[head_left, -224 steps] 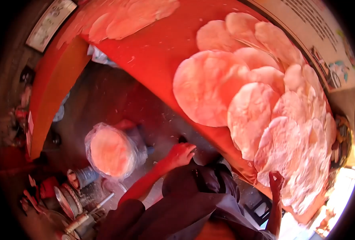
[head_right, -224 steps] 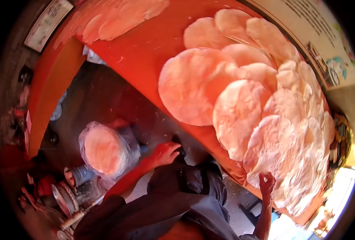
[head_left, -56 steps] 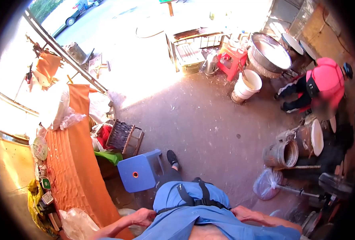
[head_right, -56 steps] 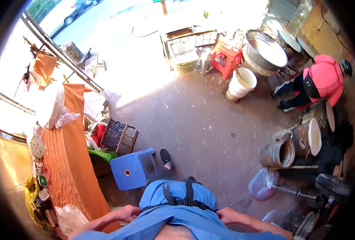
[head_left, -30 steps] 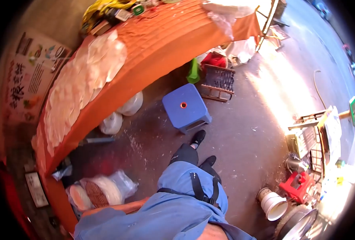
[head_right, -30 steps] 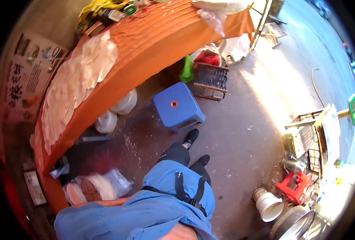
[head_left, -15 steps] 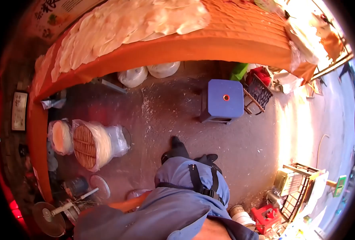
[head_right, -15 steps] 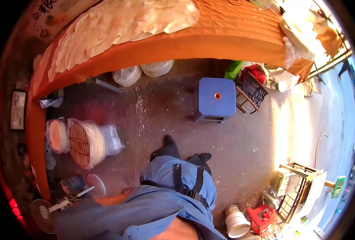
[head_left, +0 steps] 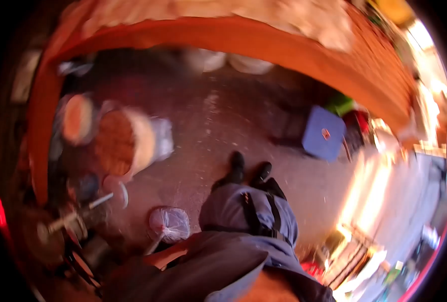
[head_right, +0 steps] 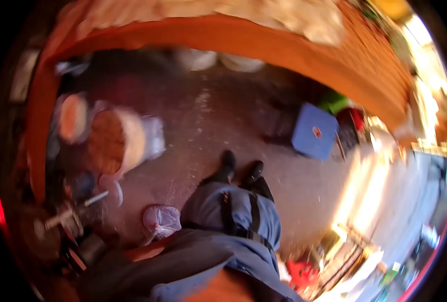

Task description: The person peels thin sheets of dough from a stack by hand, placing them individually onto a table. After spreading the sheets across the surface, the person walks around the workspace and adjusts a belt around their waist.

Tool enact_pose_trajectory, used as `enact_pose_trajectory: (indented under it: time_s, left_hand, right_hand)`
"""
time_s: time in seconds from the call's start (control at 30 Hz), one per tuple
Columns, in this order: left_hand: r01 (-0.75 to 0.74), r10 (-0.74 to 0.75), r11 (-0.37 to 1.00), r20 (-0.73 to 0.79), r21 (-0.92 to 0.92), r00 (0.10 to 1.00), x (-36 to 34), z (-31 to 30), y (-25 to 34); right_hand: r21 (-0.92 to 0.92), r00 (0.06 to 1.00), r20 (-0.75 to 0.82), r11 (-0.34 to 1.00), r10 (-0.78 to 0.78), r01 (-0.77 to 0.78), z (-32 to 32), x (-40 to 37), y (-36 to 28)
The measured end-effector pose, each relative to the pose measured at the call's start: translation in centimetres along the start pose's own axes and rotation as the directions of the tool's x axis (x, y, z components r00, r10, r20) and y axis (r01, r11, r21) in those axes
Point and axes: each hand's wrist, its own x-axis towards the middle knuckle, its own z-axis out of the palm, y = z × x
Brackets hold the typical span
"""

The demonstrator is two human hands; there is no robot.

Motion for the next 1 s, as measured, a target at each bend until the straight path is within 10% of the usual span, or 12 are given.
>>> enact_pose_trajectory:
  time_s: [0.63, 1.0]
  left_hand:
    - [-0.031, -0.22, 0.852, -0.411, -0.523, 0.885, 2.3, 12.2, 1.4]
    - [-0.198, -0.148, 0.842, -0.567, -0.502, 0.81, 3.3, -4.7, 5.4]
  right_hand:
    - [-0.407, 0.867, 0.418, 0.797, -0.271, 0.445, -5.7, 23.6, -22.6]
    - [-0.538, 0.838, 0.523, 0.701, -0.158, 0.468, -0.5, 27.2, -38.4]
